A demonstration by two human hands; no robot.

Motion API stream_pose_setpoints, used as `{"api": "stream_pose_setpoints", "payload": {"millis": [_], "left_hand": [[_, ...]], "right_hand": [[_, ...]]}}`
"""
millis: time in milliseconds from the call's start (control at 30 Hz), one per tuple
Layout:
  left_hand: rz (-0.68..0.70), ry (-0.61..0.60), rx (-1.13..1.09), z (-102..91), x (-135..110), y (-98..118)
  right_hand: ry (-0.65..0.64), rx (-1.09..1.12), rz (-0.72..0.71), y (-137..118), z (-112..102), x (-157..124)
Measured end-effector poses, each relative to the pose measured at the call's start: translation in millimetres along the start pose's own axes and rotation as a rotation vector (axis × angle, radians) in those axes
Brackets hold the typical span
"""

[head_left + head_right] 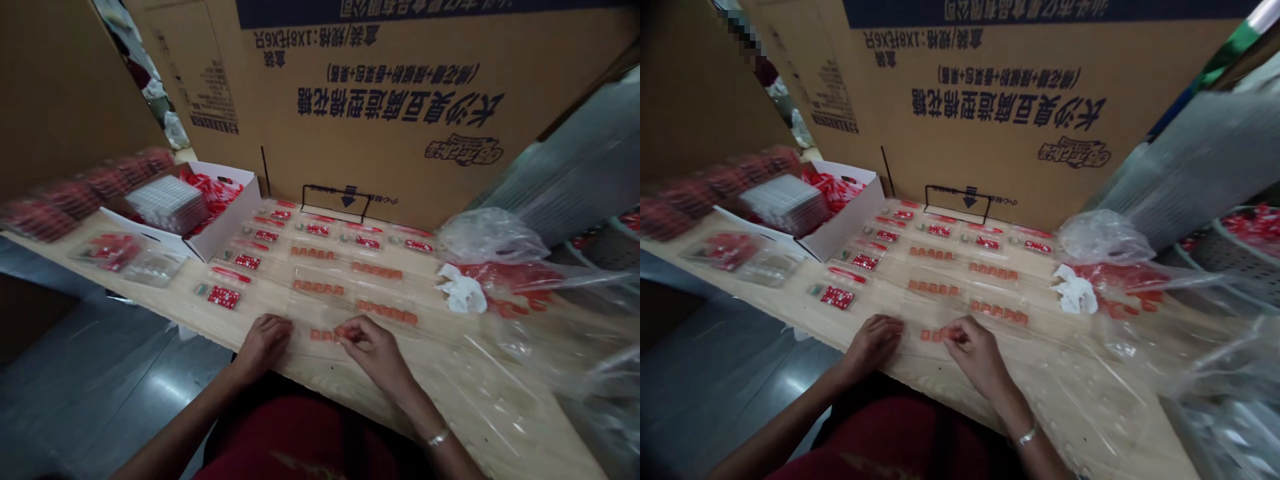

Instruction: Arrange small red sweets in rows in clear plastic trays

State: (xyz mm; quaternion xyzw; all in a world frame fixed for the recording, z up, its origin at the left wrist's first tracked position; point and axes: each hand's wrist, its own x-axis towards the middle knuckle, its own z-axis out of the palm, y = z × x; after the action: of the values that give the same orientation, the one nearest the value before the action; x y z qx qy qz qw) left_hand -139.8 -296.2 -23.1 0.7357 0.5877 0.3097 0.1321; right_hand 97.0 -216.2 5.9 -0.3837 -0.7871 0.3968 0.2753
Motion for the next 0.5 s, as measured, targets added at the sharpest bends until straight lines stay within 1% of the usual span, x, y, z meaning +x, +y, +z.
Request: {"api": "stream_pose_setpoints", "payload": {"millis": [100,167,233,300,400,500], "left_hand": [[-0.007,0.039,-0.016,-3.7,0,4],[-0.029,0.104,-0.047,-6.8,-1,10],[-0.084,0.146,-0.153,-8.9,-1,20],[-0.166,0.148,-0.326,-8.8,2,32],[-0.28,0.136,-0.541,-5.0,7,45],[-0.36,0.121,-0.643,-0.4,10,50]], "right_hand": [[-0.123,-0.073,-0.195,-17,27,18],[-0.138,-0.06,-0.237,-24,39,22],[-0.095,0.057,-0.2,-28,44,21],[-0.041,0.163,-0.172,-30,45,18],[0.002,0.21,-0.153,-32,44,11],[0.018,0.233,-0.06,-33,46,5]]}}
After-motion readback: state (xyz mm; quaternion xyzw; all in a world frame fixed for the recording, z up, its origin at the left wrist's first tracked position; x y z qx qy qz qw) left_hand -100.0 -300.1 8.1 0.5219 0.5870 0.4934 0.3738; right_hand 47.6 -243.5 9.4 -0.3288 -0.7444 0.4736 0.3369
